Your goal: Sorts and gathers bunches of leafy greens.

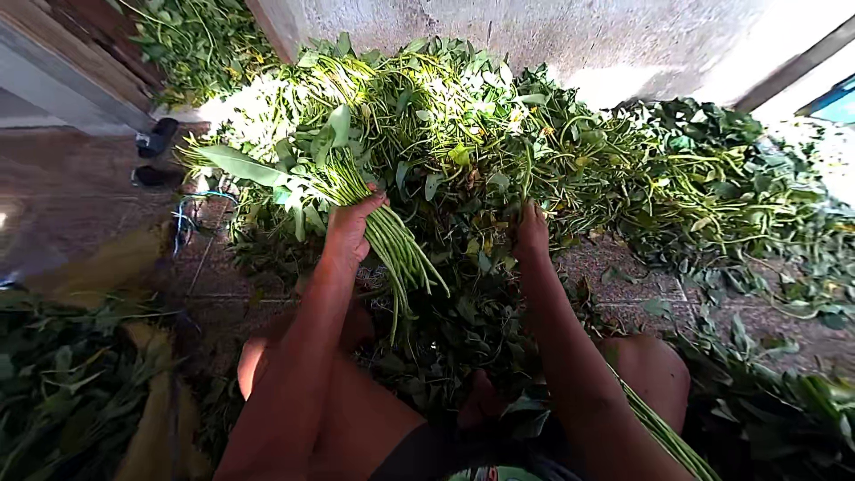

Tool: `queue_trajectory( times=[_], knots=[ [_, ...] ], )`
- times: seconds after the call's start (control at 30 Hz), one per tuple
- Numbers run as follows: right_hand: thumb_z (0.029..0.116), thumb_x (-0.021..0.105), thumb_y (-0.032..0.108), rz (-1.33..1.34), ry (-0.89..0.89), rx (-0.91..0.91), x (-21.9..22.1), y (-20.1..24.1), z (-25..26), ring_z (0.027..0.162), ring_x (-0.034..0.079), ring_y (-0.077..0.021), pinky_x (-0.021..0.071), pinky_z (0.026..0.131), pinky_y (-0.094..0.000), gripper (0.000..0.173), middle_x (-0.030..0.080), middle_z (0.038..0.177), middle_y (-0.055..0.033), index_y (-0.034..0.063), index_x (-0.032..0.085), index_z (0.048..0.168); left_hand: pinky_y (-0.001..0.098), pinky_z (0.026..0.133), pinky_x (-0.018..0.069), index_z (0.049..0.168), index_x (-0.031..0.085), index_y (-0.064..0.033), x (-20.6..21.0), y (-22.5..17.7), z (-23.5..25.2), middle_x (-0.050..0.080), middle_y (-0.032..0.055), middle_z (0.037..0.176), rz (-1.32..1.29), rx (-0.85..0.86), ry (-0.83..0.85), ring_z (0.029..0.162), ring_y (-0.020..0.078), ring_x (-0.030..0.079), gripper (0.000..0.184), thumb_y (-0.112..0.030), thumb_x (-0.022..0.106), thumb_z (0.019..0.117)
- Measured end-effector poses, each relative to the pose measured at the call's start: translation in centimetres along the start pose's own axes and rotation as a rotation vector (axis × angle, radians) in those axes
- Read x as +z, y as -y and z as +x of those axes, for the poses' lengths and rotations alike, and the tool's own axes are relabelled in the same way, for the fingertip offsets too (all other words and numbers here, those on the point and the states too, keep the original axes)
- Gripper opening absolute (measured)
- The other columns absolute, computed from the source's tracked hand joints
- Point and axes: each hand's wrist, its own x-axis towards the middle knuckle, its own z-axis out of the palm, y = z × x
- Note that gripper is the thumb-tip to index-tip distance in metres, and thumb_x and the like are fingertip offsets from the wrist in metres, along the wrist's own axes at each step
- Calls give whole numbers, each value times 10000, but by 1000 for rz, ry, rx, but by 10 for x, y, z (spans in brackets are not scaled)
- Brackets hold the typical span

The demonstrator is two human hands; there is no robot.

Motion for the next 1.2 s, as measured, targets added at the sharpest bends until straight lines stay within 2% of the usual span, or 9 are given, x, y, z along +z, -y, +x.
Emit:
queue_trajectory(
  times=[0.07, 0.17, 0.23, 0.33, 0.5, 0.63, 0.83, 1.0, 1.2],
  knots=[
    [1134, 319, 346, 43, 95, -102, -6, 16, -10, 594, 537, -68, 503, 558, -251, 402, 564, 800, 23, 122, 477, 1429, 298, 755, 599, 1121, 609, -83, -1, 2, 2, 691, 35, 907, 16, -12, 13, 812, 129, 684, 148, -29, 634, 985],
    [1109, 401, 192, 67, 321, -90, -18, 18, -26, 877, 648, -105, 569, 781, -316, 307, 640, 1183, -37, 91, 499, 1381, 301, 759, 601, 1145, 613, -84, 0, 6, 3, 702, 38, 937, 21, -34, 3, 821, 132, 692, 173, -41, 649, 982],
    [1073, 451, 80, 110, 385, -75, -13, 16, -28, 866, 654, -117, 583, 781, -335, 236, 649, 1125, -35, 68, 555, 1284, 302, 761, 601, 1127, 615, -84, 1, 6, 7, 701, 37, 939, 22, -18, 7, 826, 138, 692, 162, -33, 651, 978],
    [1048, 474, 30, 115, 454, 30, -13, -2, -37, 857, 642, -142, 582, 758, -356, 393, 615, 1081, -47, 115, 477, 1432, 299, 758, 592, 1110, 613, -61, 3, 15, 5, 690, 47, 912, 72, -37, 11, 814, 140, 680, 141, -30, 649, 977],
    [1101, 382, 235, 68, 393, 190, -7, -26, -32, 757, 602, -123, 546, 677, -311, 342, 611, 1033, -55, 85, 466, 1397, 321, 789, 576, 1139, 636, -34, 8, 28, 2, 701, 67, 915, 243, -127, -32, 823, 148, 678, 215, -51, 717, 940],
    [1127, 388, 315, -198, 377, 36, -1, -28, -39, 642, 533, -93, 503, 599, -280, 423, 581, 950, -56, 98, 458, 1483, 311, 754, 583, 1140, 654, -24, 8, 36, 5, 703, 83, 912, 266, -133, -49, 779, 151, 679, 234, -77, 744, 931],
    [1066, 522, 100, -182, 506, -165, 3, -27, -71, 883, 631, -86, 549, 776, -286, 300, 651, 1230, -73, 34, 605, 1346, 303, 736, 584, 1135, 668, -33, 11, 34, 8, 707, 72, 914, 223, -166, 1, 774, 148, 680, 198, -102, 719, 957],
    [1037, 561, 78, -336, 626, -352, 8, -25, -90, 905, 635, -117, 559, 795, -300, 280, 646, 1167, -115, 21, 659, 1293, 289, 790, 589, 1204, 641, -45, 15, 33, -3, 719, 53, 976, 127, -176, 226, 852, 132, 696, 215, -113, 656, 1000],
    [1030, 560, 60, -578, 628, -544, 18, -10, -105, 1035, 635, -308, 525, 915, -470, 335, 647, 1156, -223, -6, 623, 1353, 296, 803, 585, 1129, 614, -55, 16, 28, -12, 694, 33, 879, 75, -143, 225, 824, 119, 682, 139, -84, 646, 997]
  ],
)
